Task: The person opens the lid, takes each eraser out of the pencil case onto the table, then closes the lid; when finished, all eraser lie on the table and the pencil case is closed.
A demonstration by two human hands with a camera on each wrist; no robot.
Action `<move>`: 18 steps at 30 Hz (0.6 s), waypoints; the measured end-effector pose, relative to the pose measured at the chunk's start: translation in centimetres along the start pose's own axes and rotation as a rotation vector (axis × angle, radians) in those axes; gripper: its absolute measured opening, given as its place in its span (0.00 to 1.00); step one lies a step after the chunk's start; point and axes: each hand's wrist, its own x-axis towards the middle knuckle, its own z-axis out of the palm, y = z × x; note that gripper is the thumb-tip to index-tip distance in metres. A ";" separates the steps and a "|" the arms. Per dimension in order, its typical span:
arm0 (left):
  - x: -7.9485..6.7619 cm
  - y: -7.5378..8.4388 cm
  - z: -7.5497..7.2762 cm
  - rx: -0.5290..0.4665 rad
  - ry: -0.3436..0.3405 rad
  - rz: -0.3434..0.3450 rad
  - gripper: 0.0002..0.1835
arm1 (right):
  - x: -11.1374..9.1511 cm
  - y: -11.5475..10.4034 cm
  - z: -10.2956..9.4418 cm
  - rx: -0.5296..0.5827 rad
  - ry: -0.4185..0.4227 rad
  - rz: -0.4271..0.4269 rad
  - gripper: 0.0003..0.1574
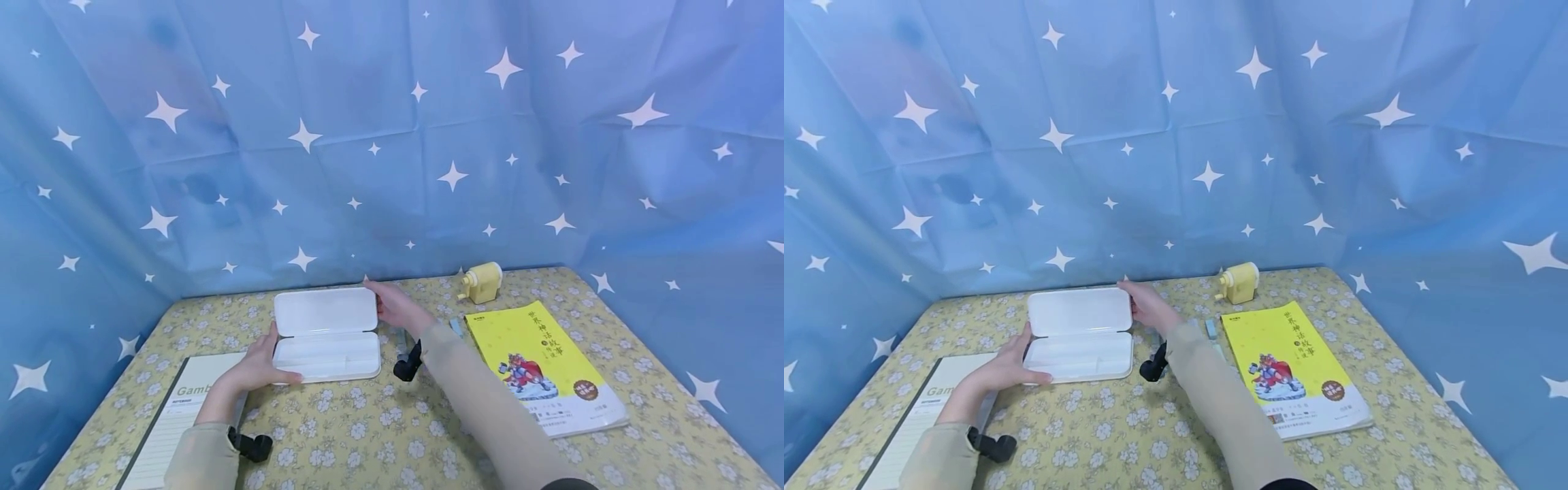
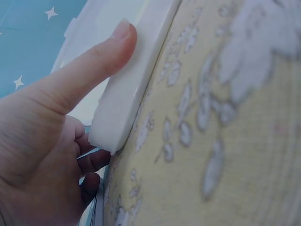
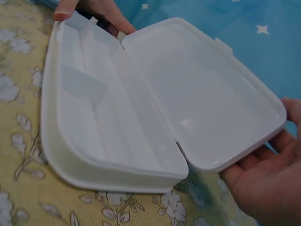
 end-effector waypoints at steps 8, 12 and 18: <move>-0.1 0.1 -0.2 -0.028 -0.012 0.021 0.75 | -1.3 -0.5 -0.3 -0.110 -0.088 0.021 0.27; -0.4 0.0 -0.7 -0.155 -0.046 0.081 0.70 | -2.1 -0.8 -0.6 -0.177 -0.123 0.031 0.32; 0.4 -1.9 -1.3 -0.321 -0.106 0.098 0.53 | -3.4 -0.9 -1.0 -0.331 -0.127 0.036 0.41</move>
